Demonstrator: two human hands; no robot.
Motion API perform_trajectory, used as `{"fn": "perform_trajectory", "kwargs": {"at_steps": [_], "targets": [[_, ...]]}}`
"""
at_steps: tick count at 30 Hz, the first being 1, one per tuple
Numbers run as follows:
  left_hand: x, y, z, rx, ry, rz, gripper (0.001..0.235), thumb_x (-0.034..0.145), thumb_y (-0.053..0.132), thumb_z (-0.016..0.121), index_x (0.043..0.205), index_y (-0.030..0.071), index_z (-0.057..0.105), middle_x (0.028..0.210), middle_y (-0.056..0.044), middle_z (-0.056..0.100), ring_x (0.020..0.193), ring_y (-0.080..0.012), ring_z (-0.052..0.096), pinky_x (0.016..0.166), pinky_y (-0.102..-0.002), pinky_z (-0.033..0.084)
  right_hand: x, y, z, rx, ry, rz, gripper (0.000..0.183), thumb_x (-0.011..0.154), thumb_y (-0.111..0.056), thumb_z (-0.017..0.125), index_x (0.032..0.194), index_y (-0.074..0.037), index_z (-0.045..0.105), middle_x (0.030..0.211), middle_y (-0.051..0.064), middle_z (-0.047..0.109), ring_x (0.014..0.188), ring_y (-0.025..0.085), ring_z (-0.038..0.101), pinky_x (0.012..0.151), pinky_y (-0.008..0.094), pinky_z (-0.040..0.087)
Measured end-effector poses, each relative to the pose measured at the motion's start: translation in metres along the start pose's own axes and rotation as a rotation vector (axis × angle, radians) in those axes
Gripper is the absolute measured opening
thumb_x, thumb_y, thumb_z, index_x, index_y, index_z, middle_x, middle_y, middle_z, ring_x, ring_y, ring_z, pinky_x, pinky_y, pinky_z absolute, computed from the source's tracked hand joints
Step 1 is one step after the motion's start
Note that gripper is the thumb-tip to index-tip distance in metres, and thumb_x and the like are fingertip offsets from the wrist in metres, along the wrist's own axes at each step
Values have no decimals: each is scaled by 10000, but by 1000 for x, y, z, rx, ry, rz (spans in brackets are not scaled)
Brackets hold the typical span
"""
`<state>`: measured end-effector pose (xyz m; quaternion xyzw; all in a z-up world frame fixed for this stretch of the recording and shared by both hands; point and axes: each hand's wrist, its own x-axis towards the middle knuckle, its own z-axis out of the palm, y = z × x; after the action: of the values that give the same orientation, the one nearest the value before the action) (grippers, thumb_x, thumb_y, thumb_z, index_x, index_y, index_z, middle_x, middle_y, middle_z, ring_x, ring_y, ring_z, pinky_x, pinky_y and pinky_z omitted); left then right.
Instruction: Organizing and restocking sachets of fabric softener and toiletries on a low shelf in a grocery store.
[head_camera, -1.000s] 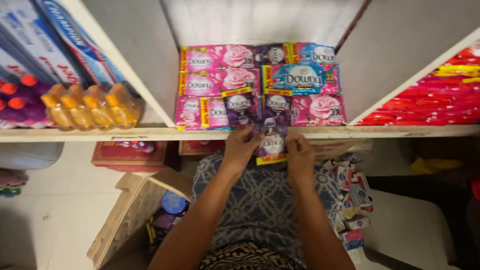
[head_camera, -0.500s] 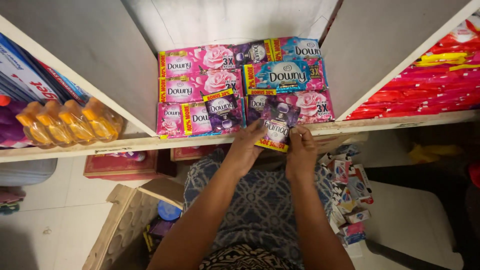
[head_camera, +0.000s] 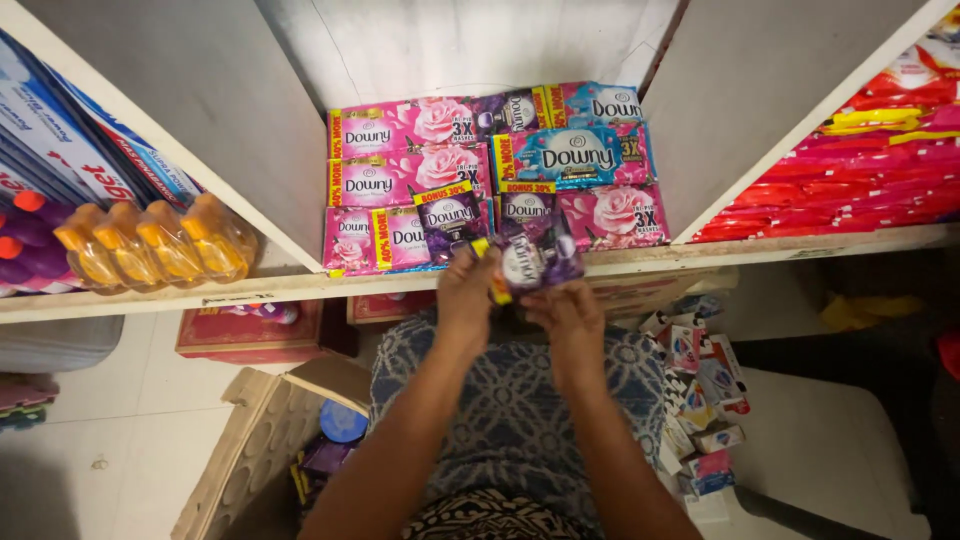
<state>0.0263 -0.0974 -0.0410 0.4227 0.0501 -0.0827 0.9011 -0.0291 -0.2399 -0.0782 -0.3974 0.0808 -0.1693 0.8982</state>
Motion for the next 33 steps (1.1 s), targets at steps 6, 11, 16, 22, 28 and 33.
{"fn": "perform_trajectory", "kwargs": {"at_steps": [6, 11, 16, 22, 28, 33], "targets": [[1, 64, 16, 684, -204, 274, 195, 1020, 193, 692, 1021, 2, 736, 790, -16, 694, 693, -51, 551, 605, -242, 453, -13, -78, 62, -1001, 2, -724, 308, 1078, -86, 593, 1359, 35, 566, 1293, 143, 626, 1188, 293, 605, 1032, 363, 472], [9, 64, 43, 1128, -382, 271, 280, 916, 292, 751, 1031, 37, 760, 775, -99, 750, 644, -101, 643, 598, -297, 501, 9, -63, 32, -862, -311, -170, 334, 968, -134, 630, 1285, -27, 627, 1036, 4, 716, 900, 70, 619, 782, 224, 518], [57, 19, 37, 1282, -287, 567, 313, 998, 280, 636, 1219, 72, 714, 1127, -147, 712, 1020, -257, 660, 856, -414, 521, 56, -51, -36, -902, -115, -131, 195, 957, -112, 674, 1118, -8, 711, 871, 16, 669, 782, 86, 566, 695, 266, 484], [100, -23, 45, 1804, -366, 977, 478, 926, 264, 620, 1382, 123, 632, 1497, -165, 503, 1409, -392, 432, 1090, -647, 343, 97, -91, -30, -1317, 112, -520, 182, 964, -57, 601, 1098, 16, 701, 889, 185, 701, 784, 285, 668, 714, 391, 520], [147, -32, 72, 1879, -260, 862, 451, 892, 268, 660, 1327, 150, 652, 1490, -143, 510, 1426, -405, 416, 1109, -683, 312, 112, -88, -45, -1393, 153, -479, 223, 939, -82, 624, 1120, 13, 712, 872, 225, 698, 772, 336, 686, 693, 422, 524], [156, -20, 91, 1915, -272, 619, 444, 844, 270, 683, 1273, 153, 665, 1456, -131, 519, 1380, -405, 444, 1056, -680, 322, 109, -80, -56, -1291, 223, -313, 210, 939, -98, 625, 1100, 5, 713, 801, 195, 696, 721, 259, 670, 686, 393, 522]]}}
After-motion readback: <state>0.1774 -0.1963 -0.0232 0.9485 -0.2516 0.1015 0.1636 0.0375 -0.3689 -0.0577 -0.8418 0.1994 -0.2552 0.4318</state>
